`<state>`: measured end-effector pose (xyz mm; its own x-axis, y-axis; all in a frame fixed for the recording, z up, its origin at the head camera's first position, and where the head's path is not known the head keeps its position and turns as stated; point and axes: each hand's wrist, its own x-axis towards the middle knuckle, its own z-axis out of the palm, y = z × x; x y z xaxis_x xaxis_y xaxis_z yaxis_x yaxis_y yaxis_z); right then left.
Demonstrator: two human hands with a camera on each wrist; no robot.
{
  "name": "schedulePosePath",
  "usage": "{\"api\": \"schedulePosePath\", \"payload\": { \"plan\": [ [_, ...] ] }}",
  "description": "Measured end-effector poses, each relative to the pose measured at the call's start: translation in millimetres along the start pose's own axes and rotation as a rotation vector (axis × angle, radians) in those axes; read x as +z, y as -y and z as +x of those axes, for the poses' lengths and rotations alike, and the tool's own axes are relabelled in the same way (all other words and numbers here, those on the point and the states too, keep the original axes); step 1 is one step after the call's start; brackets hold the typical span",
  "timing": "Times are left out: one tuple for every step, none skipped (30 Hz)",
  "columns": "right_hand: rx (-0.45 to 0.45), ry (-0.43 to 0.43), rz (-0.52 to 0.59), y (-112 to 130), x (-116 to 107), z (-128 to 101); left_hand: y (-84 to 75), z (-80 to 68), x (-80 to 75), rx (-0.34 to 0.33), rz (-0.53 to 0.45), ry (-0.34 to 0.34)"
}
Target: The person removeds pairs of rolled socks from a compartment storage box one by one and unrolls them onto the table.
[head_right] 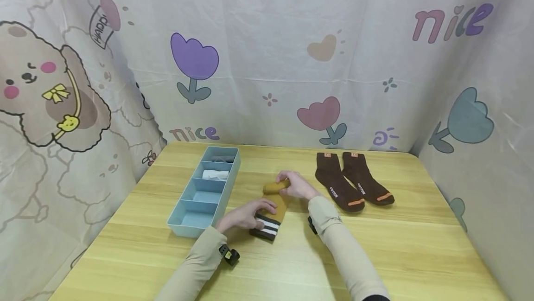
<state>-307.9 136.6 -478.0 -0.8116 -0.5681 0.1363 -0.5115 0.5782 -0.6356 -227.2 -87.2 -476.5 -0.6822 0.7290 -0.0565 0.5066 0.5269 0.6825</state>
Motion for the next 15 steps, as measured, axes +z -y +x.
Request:
{"api": "schedulePosePath", "payload": {
  "plan": [
    [0.003,-0.002,-0.003,-0.1,-0.1,0.4,0.0,-0.2,-0.2,0.002,-0.001,0.002],
    [0.008,-0.005,-0.006,-0.1,-0.2,0.8,0.1,-0.3,-0.3,0.006,0.001,0.003],
    [0.011,-0.007,-0.009,-0.4,-0.1,1.4,-0.1,-0.7,-0.5,0.009,0.001,0.005],
    [0.018,-0.011,-0.007,-0.4,-0.1,1.8,-0.2,-1.1,-0.7,0.010,0.001,0.008],
    [0.022,-0.012,-0.013,-0.6,-0.1,2.5,-0.3,-1.5,-0.9,0.012,-0.001,0.010],
    [0.028,-0.015,-0.015,-0.5,-0.2,3.1,-0.3,-1.8,-1.0,0.013,0.000,0.011],
    [0.034,-0.018,-0.019,-0.3,-0.3,3.5,-0.3,-2.1,-1.2,0.015,0.000,0.012],
    [0.038,-0.020,-0.023,-0.3,-0.4,4.2,-0.4,-2.3,-1.4,0.015,0.001,0.013],
    [0.043,-0.022,-0.025,-0.3,-0.5,4.8,-0.7,-2.7,-1.7,0.013,-0.002,0.014],
    [0.047,-0.026,-0.029,-0.1,-0.7,5.3,-0.8,-2.8,-1.9,0.012,-0.003,0.014],
    [0.049,-0.031,-0.036,-0.1,-0.8,5.7,-0.9,-2.6,-2.1,0.012,-0.002,0.014],
    [0.052,-0.037,-0.037,-0.1,-0.9,6.2,-0.8,-2.4,-2.2,0.011,-0.001,0.015],
    [0.053,-0.045,-0.035,-0.1,-0.9,6.8,-1.0,-2.4,-2.4,0.008,-0.004,0.016],
    [0.054,-0.056,-0.036,-0.2,-0.9,7.3,-1.2,-2.3,-2.4,0.005,-0.006,0.017],
    [0.051,-0.068,-0.036,-0.3,-0.8,7.7,-1.4,-2.3,-2.4,0.003,-0.010,0.018]
  ]
}}
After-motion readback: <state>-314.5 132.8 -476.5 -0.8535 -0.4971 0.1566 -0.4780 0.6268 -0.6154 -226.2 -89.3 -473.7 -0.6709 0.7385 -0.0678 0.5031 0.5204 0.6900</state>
